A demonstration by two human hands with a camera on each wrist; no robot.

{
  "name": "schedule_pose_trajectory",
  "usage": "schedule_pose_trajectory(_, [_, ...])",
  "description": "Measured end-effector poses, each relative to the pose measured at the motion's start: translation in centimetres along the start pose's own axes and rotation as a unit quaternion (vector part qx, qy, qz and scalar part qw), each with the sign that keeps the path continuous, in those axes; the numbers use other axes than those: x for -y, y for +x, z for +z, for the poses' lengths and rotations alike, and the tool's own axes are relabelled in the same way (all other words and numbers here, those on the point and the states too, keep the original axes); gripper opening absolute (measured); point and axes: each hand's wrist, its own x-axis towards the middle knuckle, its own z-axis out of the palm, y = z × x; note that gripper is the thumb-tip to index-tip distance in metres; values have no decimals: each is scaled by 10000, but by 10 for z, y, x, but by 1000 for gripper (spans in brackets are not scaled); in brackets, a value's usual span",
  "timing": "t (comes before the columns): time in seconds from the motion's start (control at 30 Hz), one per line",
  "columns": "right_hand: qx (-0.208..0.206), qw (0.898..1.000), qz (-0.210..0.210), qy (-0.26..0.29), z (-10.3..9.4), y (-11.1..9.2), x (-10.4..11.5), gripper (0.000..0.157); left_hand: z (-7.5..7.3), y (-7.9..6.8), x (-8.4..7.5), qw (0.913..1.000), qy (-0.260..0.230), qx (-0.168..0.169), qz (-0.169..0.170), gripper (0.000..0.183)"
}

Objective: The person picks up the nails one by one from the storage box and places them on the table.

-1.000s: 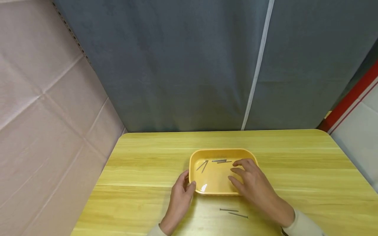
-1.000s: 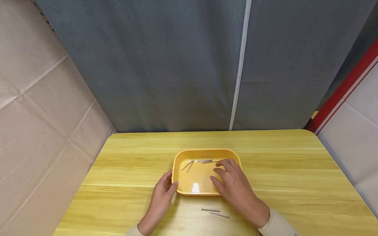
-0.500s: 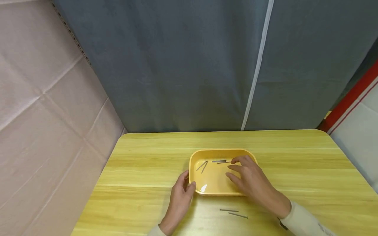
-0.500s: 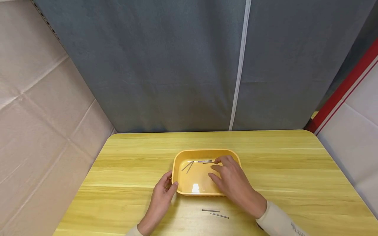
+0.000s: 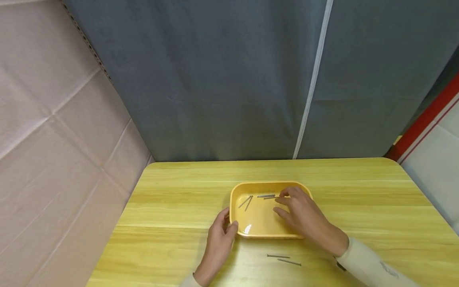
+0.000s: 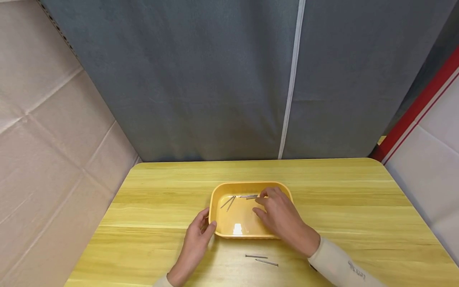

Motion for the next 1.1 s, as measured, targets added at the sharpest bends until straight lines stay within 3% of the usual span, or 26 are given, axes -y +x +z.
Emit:
schedule_pose_trajectory(0.4, [167, 9998, -92, -23, 3, 6, -7, 21, 2, 2, -1, 9999, -74, 56, 46, 54])
schedule_pose_trajectory(0.87, [754, 9968, 262, 87, 11, 18, -11, 19, 2, -1, 1, 10000, -23, 56, 7, 54])
schedule_pose_trajectory(1.1, [937, 9954, 213, -12, 16, 21, -16, 6, 2, -2, -1, 9999, -126, 95, 10, 53])
